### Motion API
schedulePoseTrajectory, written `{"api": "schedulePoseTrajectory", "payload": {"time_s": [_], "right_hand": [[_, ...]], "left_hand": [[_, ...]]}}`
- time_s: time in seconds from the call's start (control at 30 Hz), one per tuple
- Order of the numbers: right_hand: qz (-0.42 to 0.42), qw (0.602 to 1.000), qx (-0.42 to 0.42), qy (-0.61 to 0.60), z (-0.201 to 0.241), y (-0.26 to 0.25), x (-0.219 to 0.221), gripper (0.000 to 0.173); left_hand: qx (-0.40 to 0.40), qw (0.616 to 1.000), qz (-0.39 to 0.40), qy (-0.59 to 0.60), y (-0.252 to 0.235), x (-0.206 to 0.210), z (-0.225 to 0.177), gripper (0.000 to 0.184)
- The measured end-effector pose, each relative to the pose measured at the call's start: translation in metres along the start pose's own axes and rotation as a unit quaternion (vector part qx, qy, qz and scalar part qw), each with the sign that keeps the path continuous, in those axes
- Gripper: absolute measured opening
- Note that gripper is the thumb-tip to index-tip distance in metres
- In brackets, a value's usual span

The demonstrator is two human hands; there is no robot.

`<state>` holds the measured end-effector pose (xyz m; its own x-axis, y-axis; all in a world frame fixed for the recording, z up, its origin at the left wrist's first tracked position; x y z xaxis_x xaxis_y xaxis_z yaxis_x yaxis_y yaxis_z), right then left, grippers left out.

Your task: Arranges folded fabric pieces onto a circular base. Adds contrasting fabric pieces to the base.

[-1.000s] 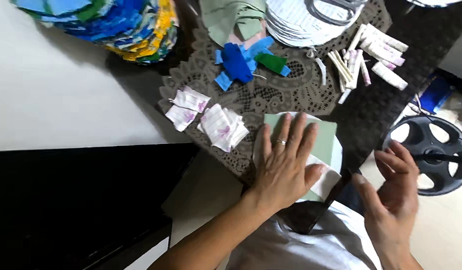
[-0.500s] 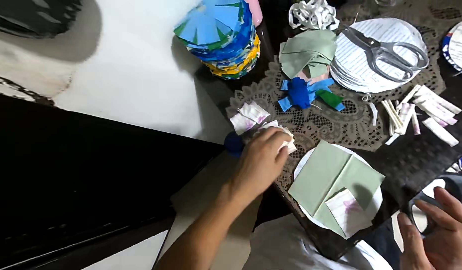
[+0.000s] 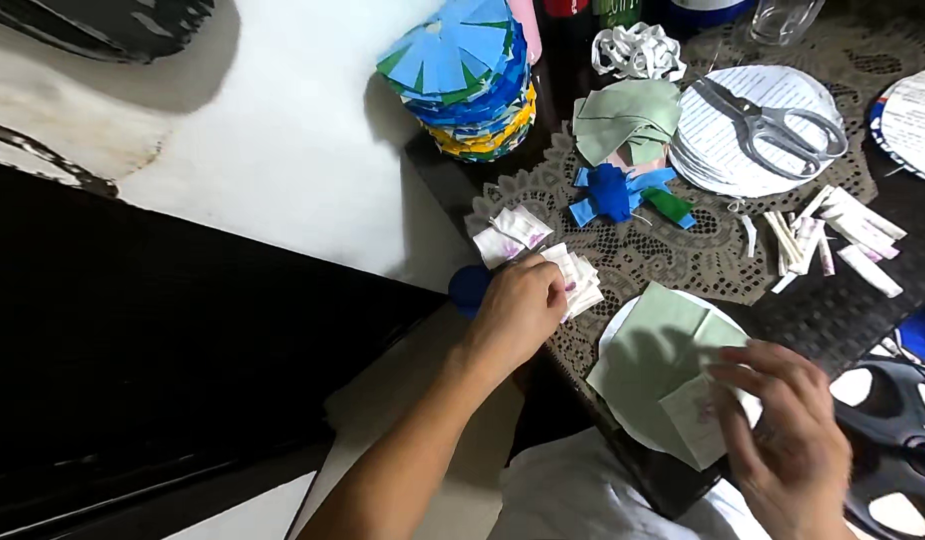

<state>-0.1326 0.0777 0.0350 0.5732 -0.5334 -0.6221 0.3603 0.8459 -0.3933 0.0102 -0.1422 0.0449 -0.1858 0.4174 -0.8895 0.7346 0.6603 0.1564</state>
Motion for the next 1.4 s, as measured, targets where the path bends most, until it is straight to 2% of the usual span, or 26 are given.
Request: {"api": "schedulePoseTrajectory", "payload": {"time_s": [0.13, 0.33, 0.47, 0.53, 0.67, 0.77, 0.83, 0.9, 0.93, 0.97, 1.0, 1.03, 1.07, 1.1, 1.13, 1.17, 1.23, 1.3, 1.33, 1.4], "right_hand": [[0.079, 0.994, -0.039, 0.061, 0.029, -0.049, 0.043, 0.023], [0.130, 0.991, 0.016, 0.019, 0.032, -0.103, 0.092, 0.014], [0.100, 0.990, -0.064, 0.070, 0.046, -0.112, 0.104, 0.011], [0.110, 0.985, -0.095, 0.096, 0.045, -0.109, 0.113, 0.012], [0.123, 0.980, -0.102, 0.114, 0.041, -0.107, 0.118, 0.015], [0.134, 0.977, -0.102, 0.131, 0.045, -0.108, 0.118, 0.016], [0.143, 0.979, -0.084, 0.117, 0.049, -0.111, 0.114, 0.019], [0.164, 0.986, -0.013, 0.031, 0.050, -0.112, 0.105, 0.029], [0.198, 0.976, 0.060, -0.065, 0.047, -0.110, 0.100, 0.038], [0.242, 0.935, 0.156, -0.206, 0.043, -0.106, 0.100, 0.049], [0.265, 0.858, 0.243, -0.366, 0.041, -0.097, 0.102, 0.059], [0.268, 0.762, 0.314, -0.499, 0.042, -0.086, 0.105, 0.067], [0.256, 0.678, 0.367, -0.584, 0.043, -0.075, 0.104, 0.071], [0.243, 0.623, 0.394, -0.630, 0.044, -0.065, 0.101, 0.071], [0.228, 0.594, 0.408, -0.655, 0.042, -0.056, 0.096, 0.067], [0.217, 0.581, 0.415, -0.666, 0.039, -0.047, 0.091, 0.060], [0.195, 0.578, 0.420, -0.672, 0.031, -0.029, 0.083, 0.048], [0.189, 0.590, 0.409, -0.670, 0.025, -0.014, 0.074, 0.045], [0.197, 0.603, 0.390, -0.668, 0.023, -0.009, 0.069, 0.045], [0.214, 0.634, 0.344, -0.659, 0.023, -0.001, 0.058, 0.044]], "left_hand": [[-0.050, 0.995, 0.051, 0.065, -0.005, -0.001, 0.009, 0.006], [-0.059, 0.975, 0.058, 0.208, -0.008, 0.003, 0.033, 0.004], [-0.072, 0.956, 0.050, 0.280, -0.005, 0.005, 0.047, 0.003], [-0.071, 0.941, 0.031, 0.329, -0.003, 0.003, 0.053, 0.002], [-0.077, 0.918, -0.048, 0.386, 0.000, -0.013, 0.069, 0.001], [-0.064, 0.907, -0.090, 0.406, 0.003, -0.029, 0.069, 0.009], [-0.027, 0.917, -0.121, 0.379, 0.007, -0.040, 0.059, 0.012], [0.043, 0.938, -0.163, 0.303, 0.017, -0.053, 0.038, 0.010], [0.091, 0.948, -0.185, 0.244, 0.026, -0.057, 0.024, 0.008], [0.143, 0.952, -0.205, 0.179, 0.036, -0.058, 0.009, 0.009], [0.199, 0.948, -0.220, 0.113, 0.048, -0.055, -0.007, 0.012], [0.254, 0.939, -0.222, 0.065, 0.060, -0.048, -0.022, 0.016], [0.303, 0.929, -0.212, 0.029, 0.071, -0.038, -0.036, 0.018], [0.340, 0.919, -0.200, 0.001, 0.081, -0.026, -0.047, 0.018], [0.369, 0.910, -0.190, -0.019, 0.089, -0.015, -0.056, 0.015], [0.390, 0.902, -0.184, -0.029, 0.096, -0.006, -0.061, 0.012], [0.395, 0.896, -0.200, 0.009, 0.104, 0.004, -0.062, 0.008], [0.325, 0.911, -0.223, 0.124, 0.104, 0.007, -0.053, 0.011], [0.274, 0.917, -0.206, 0.202, 0.100, 0.012, -0.048, 0.017], [0.191, 0.901, -0.116, 0.373, 0.090, 0.028, -0.044, 0.040]]}}
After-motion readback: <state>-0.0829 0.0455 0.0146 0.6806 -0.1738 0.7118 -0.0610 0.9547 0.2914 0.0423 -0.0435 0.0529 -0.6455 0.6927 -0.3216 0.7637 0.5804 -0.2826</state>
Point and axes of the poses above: each hand's wrist, its own y-axis away from the middle knuckle, its own x-axis out of the palm, z = x × y, the point moved 8 cm from there along -y, towards the middle knuckle, and after that the axes turned 9 degrees about z, right-handed, at the moved point
